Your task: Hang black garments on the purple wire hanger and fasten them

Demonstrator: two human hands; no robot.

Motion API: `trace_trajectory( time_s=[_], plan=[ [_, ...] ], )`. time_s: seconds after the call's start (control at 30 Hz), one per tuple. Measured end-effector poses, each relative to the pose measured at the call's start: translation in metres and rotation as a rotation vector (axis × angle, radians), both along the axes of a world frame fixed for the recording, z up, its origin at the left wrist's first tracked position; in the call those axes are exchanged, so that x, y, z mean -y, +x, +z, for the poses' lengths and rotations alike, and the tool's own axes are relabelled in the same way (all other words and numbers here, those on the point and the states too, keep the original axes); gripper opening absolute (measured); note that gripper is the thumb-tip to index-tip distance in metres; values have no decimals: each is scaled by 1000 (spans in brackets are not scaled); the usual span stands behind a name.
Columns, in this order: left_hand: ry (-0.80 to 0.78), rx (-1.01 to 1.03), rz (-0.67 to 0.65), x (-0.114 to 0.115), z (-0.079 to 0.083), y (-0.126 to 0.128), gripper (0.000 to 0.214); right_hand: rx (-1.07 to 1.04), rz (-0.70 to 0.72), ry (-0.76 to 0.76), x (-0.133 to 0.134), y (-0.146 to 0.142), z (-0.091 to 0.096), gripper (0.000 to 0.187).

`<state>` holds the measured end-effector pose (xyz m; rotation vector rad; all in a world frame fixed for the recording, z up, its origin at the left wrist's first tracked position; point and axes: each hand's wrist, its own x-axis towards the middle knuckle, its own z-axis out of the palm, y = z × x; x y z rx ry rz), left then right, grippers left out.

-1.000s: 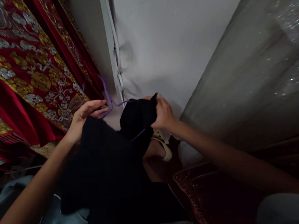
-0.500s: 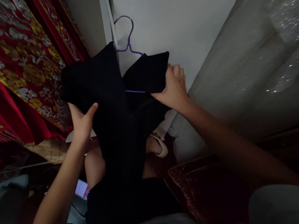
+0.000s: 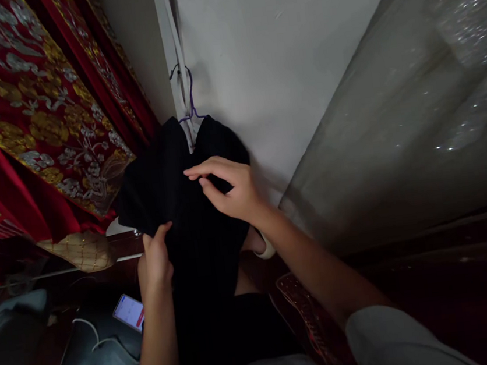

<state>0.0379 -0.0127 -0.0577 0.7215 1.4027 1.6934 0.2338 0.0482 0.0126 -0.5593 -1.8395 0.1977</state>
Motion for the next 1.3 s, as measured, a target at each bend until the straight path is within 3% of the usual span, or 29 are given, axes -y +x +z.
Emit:
trace_trajectory(
  time_s=[0.1, 0.17, 0.2, 0.23, 0.3, 0.37, 0.43, 0.5, 0.53, 0.57, 0.7, 0.77, 0.9, 1.07, 1.3],
  plan=[
    [-119, 157, 124, 17, -10, 9, 30, -387, -171, -190, 4, -31, -33, 16],
    [-108, 167, 103, 27, -10, 16, 28, -649, -374, -430, 2, -44, -72, 17],
    [-95, 152, 86, 32, -9, 19, 27, -662, -434, -616, 0, -50, -92, 17],
    [-82, 132, 68, 36, -9, 22, 27, -565, -400, -817, -1, -54, -112, 15],
    [-56, 92, 43, 42, -11, 23, 28, -378, -254, -1061, -2, -61, -142, 13],
    [7, -2, 76, 46, -17, 21, 29, -295, -154, -1137, 2, -63, -161, 17],
    [145, -222, 244, 49, -26, 16, 34, -295, -130, -1170, 14, -59, -170, 25],
    [335, -498, 479, 52, -35, 13, 46, -295, -103, -1224, 32, -48, -173, 31],
    [417, -601, 549, 53, -40, 14, 49, -297, -87, -1250, 42, -42, -173, 33],
    [479, -671, 540, 55, -45, 17, 45, -304, -71, -1268, 51, -35, -172, 36],
    [505, -766, 49, 58, -56, 42, 20, -318, -49, -1202, 71, -7, -150, 49],
    [449, -761, -78, 57, -58, 58, 24, -316, -61, -1113, 72, 1, -133, 54],
    [384, -643, -150, 55, -61, 79, 23, -323, -1, -1017, 79, 2, -111, 52],
    [346, -597, -65, 53, -70, 75, 16, -269, 173, -962, 93, -6, -111, 30],
    [315, -585, -126, 52, -66, 61, 11, -180, 6, -656, 80, -11, -117, 20]
  ],
)
